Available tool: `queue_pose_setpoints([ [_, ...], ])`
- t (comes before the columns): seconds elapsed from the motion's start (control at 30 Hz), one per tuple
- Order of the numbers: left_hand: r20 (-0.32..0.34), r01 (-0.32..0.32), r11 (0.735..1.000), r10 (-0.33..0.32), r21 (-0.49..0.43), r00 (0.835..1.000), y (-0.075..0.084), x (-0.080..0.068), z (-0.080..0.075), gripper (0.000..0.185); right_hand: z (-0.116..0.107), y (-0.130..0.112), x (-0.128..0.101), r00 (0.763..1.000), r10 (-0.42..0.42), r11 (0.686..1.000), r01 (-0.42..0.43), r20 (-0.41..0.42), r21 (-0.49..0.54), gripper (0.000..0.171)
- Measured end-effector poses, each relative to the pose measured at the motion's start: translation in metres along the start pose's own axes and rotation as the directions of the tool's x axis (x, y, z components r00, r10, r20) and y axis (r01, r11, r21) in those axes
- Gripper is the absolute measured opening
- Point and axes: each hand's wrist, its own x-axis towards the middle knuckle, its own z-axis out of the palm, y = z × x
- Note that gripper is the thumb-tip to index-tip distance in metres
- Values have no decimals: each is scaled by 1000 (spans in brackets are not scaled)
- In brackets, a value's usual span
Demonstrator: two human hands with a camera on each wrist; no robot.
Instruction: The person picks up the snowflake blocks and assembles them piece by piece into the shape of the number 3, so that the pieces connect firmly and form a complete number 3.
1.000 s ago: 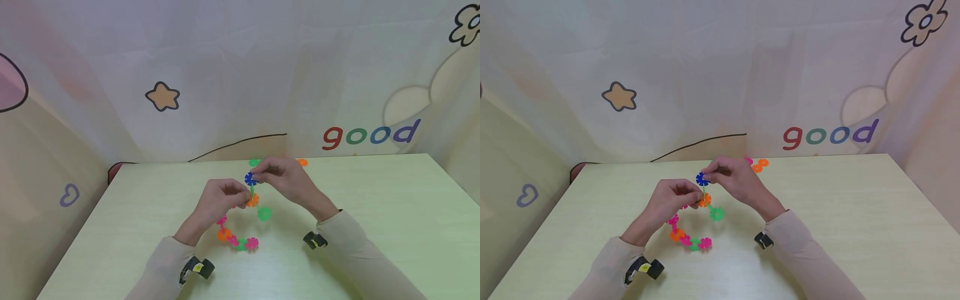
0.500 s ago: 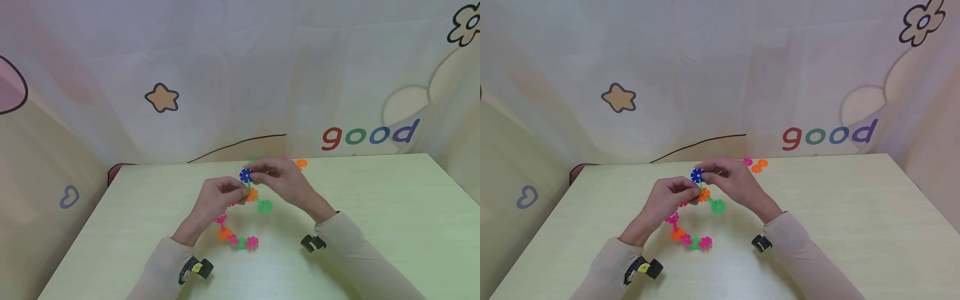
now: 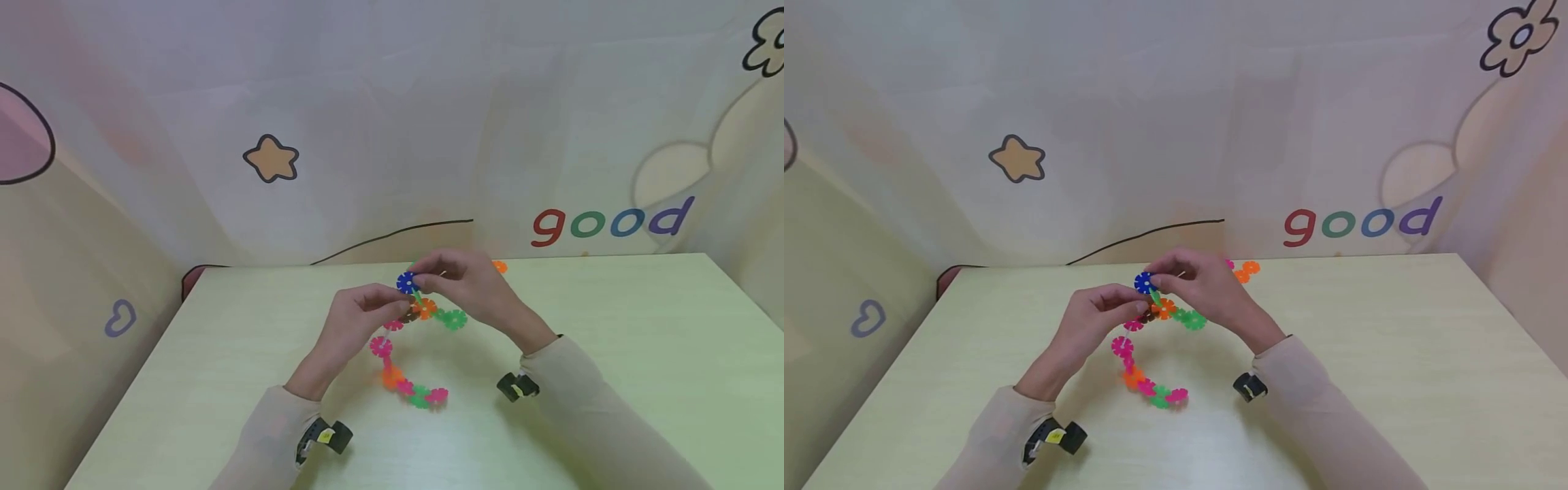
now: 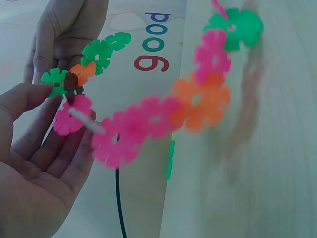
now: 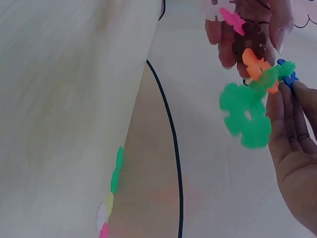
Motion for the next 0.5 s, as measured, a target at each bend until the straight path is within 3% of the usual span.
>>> queue_pose_setpoints([
  [0.23, -93, -21, 1000, 19, -20, 996, 2, 1, 0, 18, -5, -5, 10, 997, -24, 994, 31, 75, -104, 18],
  [0.5, -134, -43, 996, 32, -82, 990, 1, 2, 0, 18, -6, -7, 17, 990, -6, 994, 22, 139, -110, 14],
])
